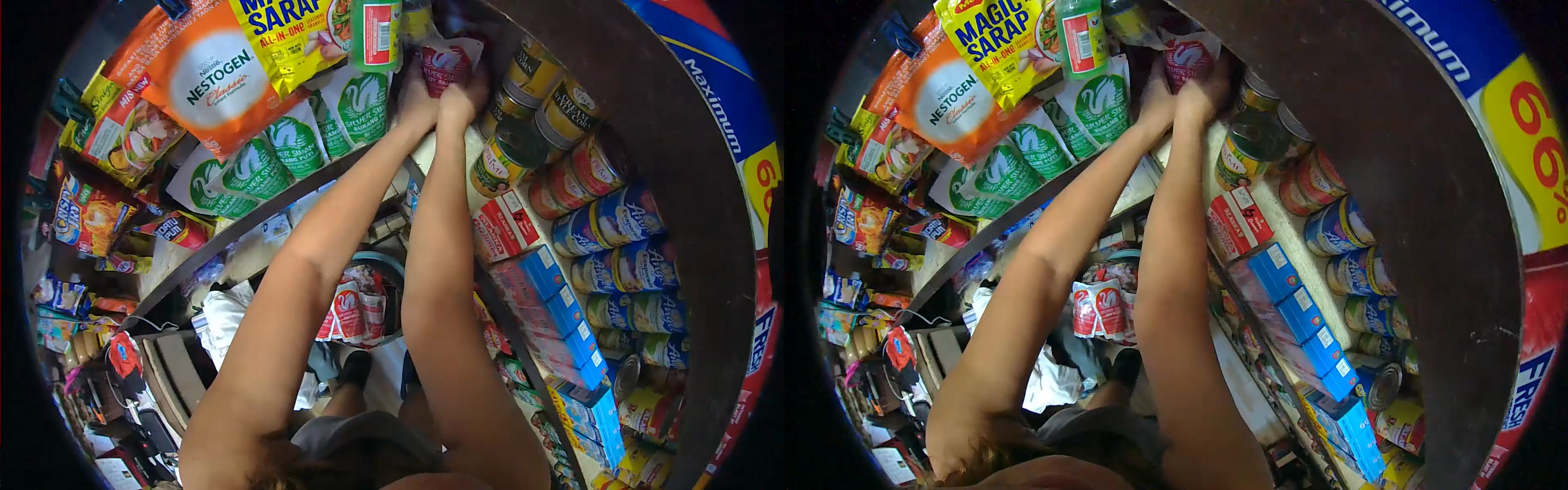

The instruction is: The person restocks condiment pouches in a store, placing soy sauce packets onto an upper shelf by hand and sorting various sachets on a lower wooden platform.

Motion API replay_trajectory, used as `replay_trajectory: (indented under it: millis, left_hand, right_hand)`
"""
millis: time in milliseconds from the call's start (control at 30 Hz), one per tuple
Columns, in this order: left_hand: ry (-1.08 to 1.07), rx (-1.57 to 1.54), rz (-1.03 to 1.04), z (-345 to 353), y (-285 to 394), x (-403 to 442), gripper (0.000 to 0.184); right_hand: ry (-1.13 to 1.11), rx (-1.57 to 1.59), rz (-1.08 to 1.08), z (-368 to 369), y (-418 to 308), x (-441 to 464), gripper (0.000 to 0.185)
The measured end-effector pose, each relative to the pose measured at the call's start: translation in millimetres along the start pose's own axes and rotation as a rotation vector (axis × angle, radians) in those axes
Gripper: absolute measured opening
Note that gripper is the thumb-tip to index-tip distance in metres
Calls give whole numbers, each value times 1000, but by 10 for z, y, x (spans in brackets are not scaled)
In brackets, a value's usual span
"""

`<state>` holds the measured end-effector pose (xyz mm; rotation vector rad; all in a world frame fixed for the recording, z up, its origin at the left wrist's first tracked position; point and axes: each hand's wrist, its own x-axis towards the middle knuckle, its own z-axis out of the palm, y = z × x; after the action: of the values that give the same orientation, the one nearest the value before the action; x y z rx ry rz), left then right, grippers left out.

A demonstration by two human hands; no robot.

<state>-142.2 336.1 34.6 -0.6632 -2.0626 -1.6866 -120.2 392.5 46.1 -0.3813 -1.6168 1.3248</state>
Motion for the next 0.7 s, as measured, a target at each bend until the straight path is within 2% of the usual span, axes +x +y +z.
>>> replay_trajectory:
  millis: [100, 267, 433, 567, 700]
  left_hand:
    - [-244, 92, -188, -81, 15, 111, 73]
    - [41, 51, -121, 391, -208, 121, 63]
    - [-38, -66, -152, 545, -340, 171, 55]
    - [-164, -271, -178, 546, -459, 232, 50]
    - [-330, -738, -224, 541, -660, 233, 44]
  right_hand:
    - [47, -18, -21, 13, -8, -8, 51]
    - [99, -3, -39, -21, -80, 20, 50]
    - [104, -41, -7, -35, -133, -24, 50]
    - [122, -81, 21, -32, -187, -91, 50]
    - [138, -136, 67, -25, -224, -206, 50]
